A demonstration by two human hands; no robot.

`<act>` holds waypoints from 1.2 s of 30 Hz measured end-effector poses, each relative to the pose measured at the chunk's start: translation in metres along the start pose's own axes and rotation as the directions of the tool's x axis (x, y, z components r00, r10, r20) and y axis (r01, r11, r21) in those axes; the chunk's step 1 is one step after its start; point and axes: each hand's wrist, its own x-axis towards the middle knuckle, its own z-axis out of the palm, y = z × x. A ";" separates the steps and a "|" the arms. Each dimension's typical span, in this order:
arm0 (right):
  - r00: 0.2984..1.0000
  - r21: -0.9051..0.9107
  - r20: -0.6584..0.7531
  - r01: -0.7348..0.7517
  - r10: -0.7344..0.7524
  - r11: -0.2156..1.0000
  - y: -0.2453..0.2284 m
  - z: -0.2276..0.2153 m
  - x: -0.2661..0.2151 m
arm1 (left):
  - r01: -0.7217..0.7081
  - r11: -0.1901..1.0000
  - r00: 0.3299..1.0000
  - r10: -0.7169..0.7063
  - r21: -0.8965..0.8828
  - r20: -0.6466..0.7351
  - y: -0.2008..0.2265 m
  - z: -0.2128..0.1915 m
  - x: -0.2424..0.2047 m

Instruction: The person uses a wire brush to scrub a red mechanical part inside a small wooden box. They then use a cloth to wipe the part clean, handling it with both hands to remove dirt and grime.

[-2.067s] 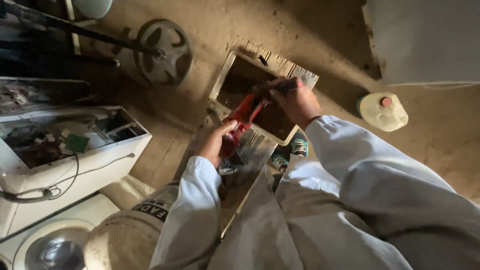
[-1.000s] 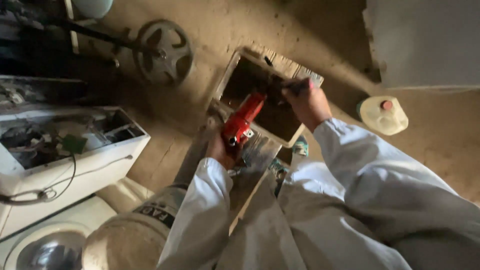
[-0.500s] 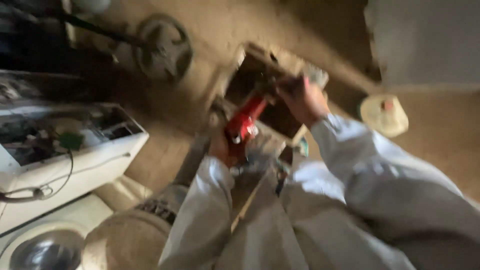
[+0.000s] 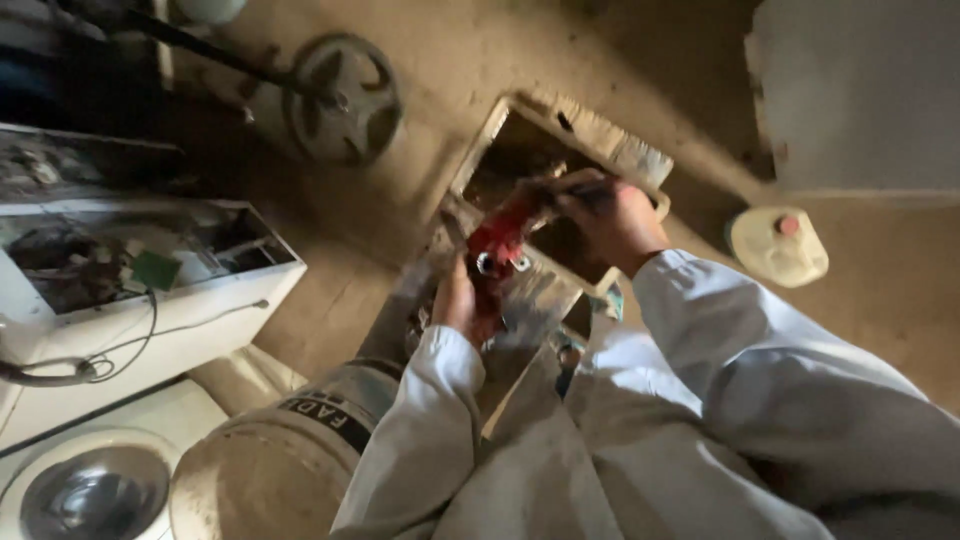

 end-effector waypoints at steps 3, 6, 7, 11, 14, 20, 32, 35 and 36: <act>0.933 0.026 -0.093 -0.346 0.347 0.938 -0.035 -0.011 0.007 | -0.045 0.973 0.999 0.039 -0.227 -0.032 0.028 0.009 -0.029; 0.990 0.326 -0.041 0.139 -0.132 0.935 -0.039 -0.012 -0.009 | -0.022 0.975 1.000 0.023 -0.219 0.004 0.071 0.021 -0.068; 0.990 0.330 -0.046 0.139 -0.131 0.934 -0.040 -0.012 -0.008 | -0.024 0.977 1.000 0.025 -0.214 0.004 0.071 0.023 -0.071; 0.960 0.047 -0.101 -0.258 0.262 0.965 -0.017 -0.017 0.018 | -0.033 0.975 0.998 0.045 -0.219 0.050 0.084 0.028 -0.073; 0.949 -0.095 -0.188 -0.276 0.255 0.957 0.029 -0.004 0.013 | -0.069 0.993 0.989 0.081 -0.100 0.121 0.096 0.035 -0.079; 0.947 -0.208 -0.260 -0.247 0.190 0.946 0.061 0.021 0.004 | -0.272 0.866 0.961 0.265 0.421 0.075 0.134 0.050 -0.079; 0.942 0.514 -0.275 -0.027 0.194 0.857 0.011 0.007 0.022 | -0.404 0.642 0.859 0.510 0.652 0.031 0.182 0.063 -0.090; 0.944 0.616 -0.283 0.044 0.168 0.787 0.007 0.012 0.012 | -0.367 0.540 0.859 0.509 0.758 0.053 0.177 0.065 -0.081; 0.947 0.700 -0.316 0.195 0.053 0.687 -0.001 0.010 0.007 | -0.338 0.474 0.861 0.505 0.813 0.063 0.173 0.062 -0.068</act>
